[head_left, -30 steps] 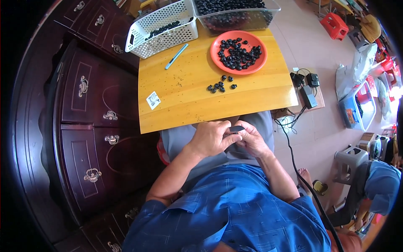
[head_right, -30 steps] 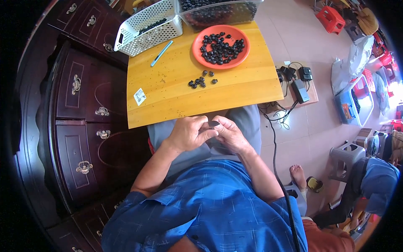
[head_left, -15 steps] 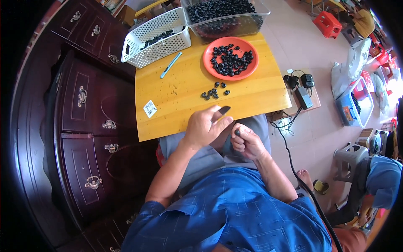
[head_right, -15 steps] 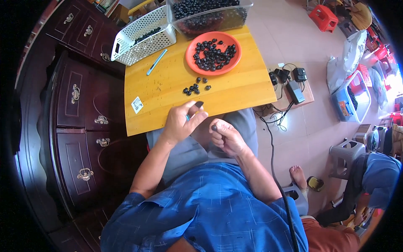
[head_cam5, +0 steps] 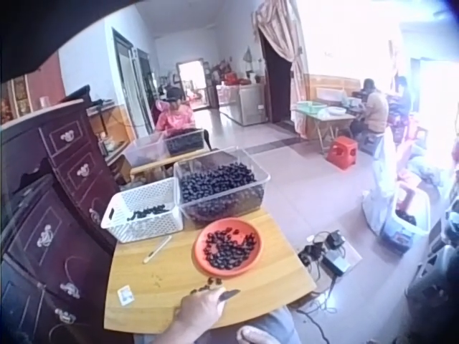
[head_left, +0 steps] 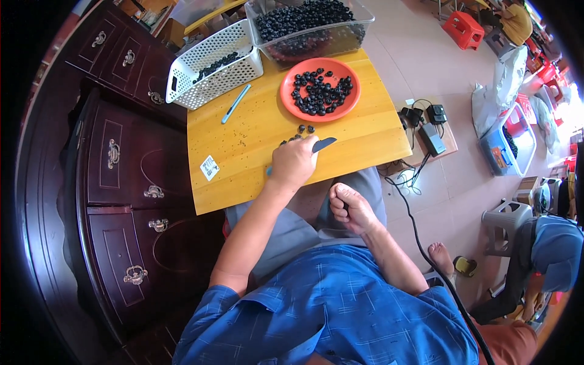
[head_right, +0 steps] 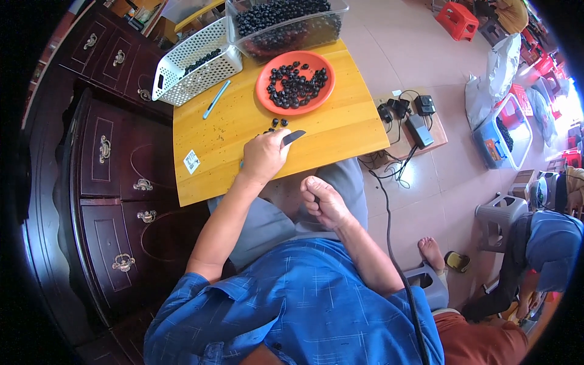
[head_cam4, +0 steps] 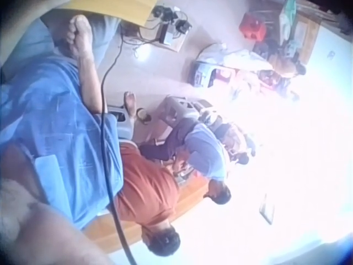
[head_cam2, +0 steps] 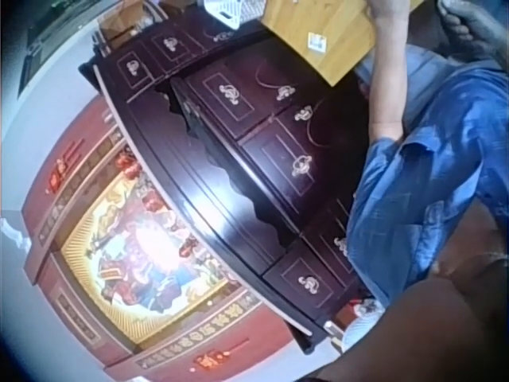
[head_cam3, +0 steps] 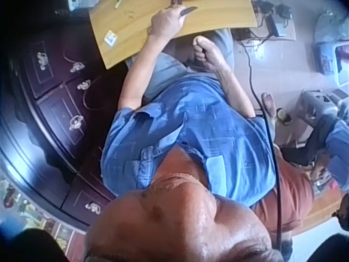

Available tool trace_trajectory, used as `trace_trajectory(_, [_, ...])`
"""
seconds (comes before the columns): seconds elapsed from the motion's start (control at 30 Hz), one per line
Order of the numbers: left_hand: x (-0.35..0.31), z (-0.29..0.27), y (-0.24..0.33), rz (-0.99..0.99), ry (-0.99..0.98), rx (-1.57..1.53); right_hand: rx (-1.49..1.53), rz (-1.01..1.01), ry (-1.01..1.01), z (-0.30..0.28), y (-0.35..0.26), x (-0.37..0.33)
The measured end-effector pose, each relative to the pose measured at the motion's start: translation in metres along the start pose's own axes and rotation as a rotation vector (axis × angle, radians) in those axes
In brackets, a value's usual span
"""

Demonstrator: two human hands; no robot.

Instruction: The person assembles small black plastic components by hand at a wooden workbench.

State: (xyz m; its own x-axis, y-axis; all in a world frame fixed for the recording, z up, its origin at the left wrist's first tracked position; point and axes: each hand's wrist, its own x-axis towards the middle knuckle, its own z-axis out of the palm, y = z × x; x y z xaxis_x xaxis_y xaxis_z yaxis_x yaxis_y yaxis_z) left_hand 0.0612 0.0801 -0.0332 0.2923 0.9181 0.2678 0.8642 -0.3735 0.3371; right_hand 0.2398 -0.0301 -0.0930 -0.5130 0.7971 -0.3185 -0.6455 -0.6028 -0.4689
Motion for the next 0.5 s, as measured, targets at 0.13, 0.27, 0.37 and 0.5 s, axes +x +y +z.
trace_trajectory(0.13, [-0.008,-0.015,0.011,-0.012,-0.117,-0.075,0.029,0.014,0.042,-0.001,0.0,0.0])
trace_trajectory(0.27, [-0.042,-0.025,0.024,0.049,-0.218,-0.192,0.044,0.025,0.114,0.009,-0.001,-0.001])
trace_trajectory(0.37, [-0.061,-0.032,0.033,0.089,-0.21,-0.216,0.105,0.025,0.044,0.001,0.006,-0.001])
trace_trajectory(0.5, [-0.072,-0.039,0.033,0.094,-0.196,-0.278,-0.01,0.052,0.055,0.004,0.009,0.0])
